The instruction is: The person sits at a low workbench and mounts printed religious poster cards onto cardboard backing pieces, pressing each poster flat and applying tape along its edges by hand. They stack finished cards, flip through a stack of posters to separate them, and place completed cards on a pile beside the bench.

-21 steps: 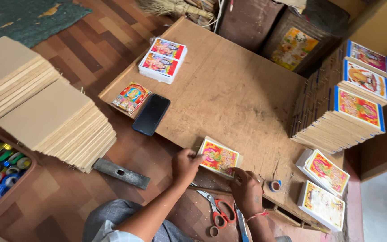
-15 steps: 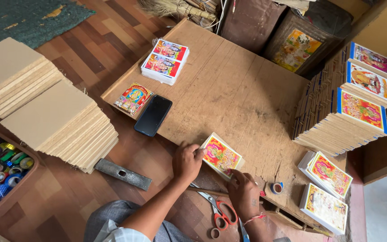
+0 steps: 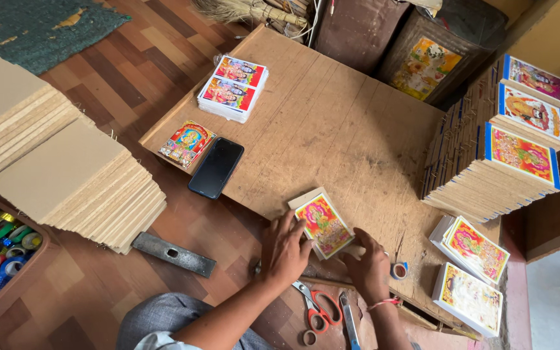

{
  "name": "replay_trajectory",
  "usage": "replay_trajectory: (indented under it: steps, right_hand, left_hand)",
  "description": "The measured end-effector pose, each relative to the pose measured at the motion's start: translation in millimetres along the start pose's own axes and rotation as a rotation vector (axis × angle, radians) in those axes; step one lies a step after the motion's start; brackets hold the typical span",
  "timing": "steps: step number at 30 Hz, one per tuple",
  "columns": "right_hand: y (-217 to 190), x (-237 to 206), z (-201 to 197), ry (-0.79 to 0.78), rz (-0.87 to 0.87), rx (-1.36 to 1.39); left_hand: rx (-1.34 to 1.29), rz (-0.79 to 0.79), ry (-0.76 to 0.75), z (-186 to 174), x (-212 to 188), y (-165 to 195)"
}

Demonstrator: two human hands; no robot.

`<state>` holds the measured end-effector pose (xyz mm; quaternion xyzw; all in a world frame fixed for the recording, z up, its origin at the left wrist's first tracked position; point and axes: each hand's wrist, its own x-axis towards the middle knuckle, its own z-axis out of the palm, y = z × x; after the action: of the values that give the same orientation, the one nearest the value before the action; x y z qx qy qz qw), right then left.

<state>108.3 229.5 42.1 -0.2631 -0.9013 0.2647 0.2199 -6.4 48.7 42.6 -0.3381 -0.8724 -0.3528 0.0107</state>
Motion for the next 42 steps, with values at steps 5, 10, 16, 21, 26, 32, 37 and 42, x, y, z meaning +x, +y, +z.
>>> replay_trajectory:
  steps: [5,10,16,21,26,32,37,42]
  right_hand:
    - [-18,-11,6,-0.048,0.05,0.004]
    - [-43,-20,3,-0.105,0.032,-0.034]
    - [-47,-17,-10,-0.097,-0.013,-0.029]
    - [-38,-11,-7,-0.047,0.006,0.08]
    - [-26,-6,2,-0.029,0.042,0.067]
    - [-17,-1,8,-0.043,0.146,0.184]
    - [-11,5,5,-0.084,0.205,0.181]
    - [-8,11,3,-0.138,0.256,0.256]
  left_hand:
    - [-0.029,0.014,-0.002,-19,17,3]
    - [-0.032,0.078,-0.042,-27,26,-10]
    - [-0.034,0.135,-0.018,-15,32,-6]
    - [-0.005,0.231,-0.053,-16,31,-3]
    - [-0.027,0.188,-0.114,-18,36,-6]
    - [-0.052,0.183,-0.087,-19,41,-10]
    - [-0.071,0.187,-0.087,-25,45,-7]
    - [-0.073,0.187,-0.085,-28,51,-5]
